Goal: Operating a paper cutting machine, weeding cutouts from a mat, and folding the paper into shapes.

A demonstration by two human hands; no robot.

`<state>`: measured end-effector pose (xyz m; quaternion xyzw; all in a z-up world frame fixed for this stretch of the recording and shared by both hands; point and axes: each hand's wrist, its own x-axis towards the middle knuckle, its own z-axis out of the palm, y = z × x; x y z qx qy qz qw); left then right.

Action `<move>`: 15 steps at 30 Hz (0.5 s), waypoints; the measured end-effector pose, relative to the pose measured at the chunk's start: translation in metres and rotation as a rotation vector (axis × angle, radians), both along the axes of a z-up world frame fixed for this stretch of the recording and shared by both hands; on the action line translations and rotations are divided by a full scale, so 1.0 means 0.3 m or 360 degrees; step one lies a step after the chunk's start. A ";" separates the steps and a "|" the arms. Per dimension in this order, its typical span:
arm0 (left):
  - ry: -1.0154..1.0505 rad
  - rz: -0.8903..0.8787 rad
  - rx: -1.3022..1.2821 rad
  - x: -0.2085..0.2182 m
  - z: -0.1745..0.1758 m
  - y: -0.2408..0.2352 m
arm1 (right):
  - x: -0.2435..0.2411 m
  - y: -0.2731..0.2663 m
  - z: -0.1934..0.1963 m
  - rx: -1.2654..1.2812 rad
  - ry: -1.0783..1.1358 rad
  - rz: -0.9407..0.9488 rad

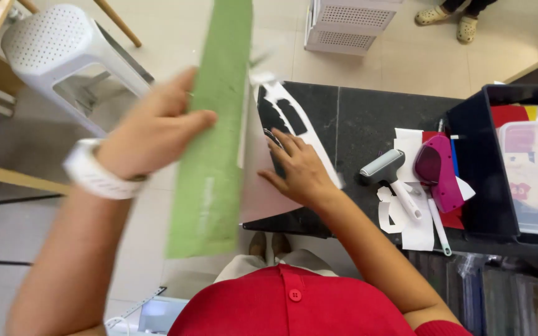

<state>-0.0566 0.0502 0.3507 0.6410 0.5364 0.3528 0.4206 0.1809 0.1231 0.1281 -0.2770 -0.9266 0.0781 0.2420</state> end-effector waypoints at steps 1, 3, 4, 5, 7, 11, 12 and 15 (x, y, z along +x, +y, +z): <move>0.0010 -0.0022 0.0001 0.014 -0.106 0.027 | 0.024 -0.008 -0.034 0.0001 0.0010 -0.0022; -0.0748 0.0075 -0.0035 0.055 -0.325 0.101 | 0.089 -0.028 -0.107 -0.0436 0.0026 -0.0338; -0.0739 0.0023 -0.0052 0.072 -0.387 0.108 | 0.123 -0.013 -0.185 -0.0441 0.0040 -0.0390; -0.0864 0.0124 -0.0137 0.087 -0.450 0.116 | 0.156 0.001 -0.265 -0.0688 0.0270 -0.0491; -0.0972 0.0191 -0.0263 0.108 -0.579 0.120 | 0.204 -0.002 -0.341 -0.0947 0.0526 -0.0635; -0.1196 0.0436 -0.0390 0.136 -0.836 0.101 | 0.236 -0.036 -0.336 -0.0871 0.0824 -0.0641; -0.1267 0.0526 -0.0442 0.142 -0.894 0.096 | 0.235 -0.037 -0.335 -0.0637 0.0811 -0.0637; -0.1444 0.0515 -0.0517 0.200 -1.075 0.101 | 0.202 -0.067 -0.238 -0.0877 0.1150 -0.0665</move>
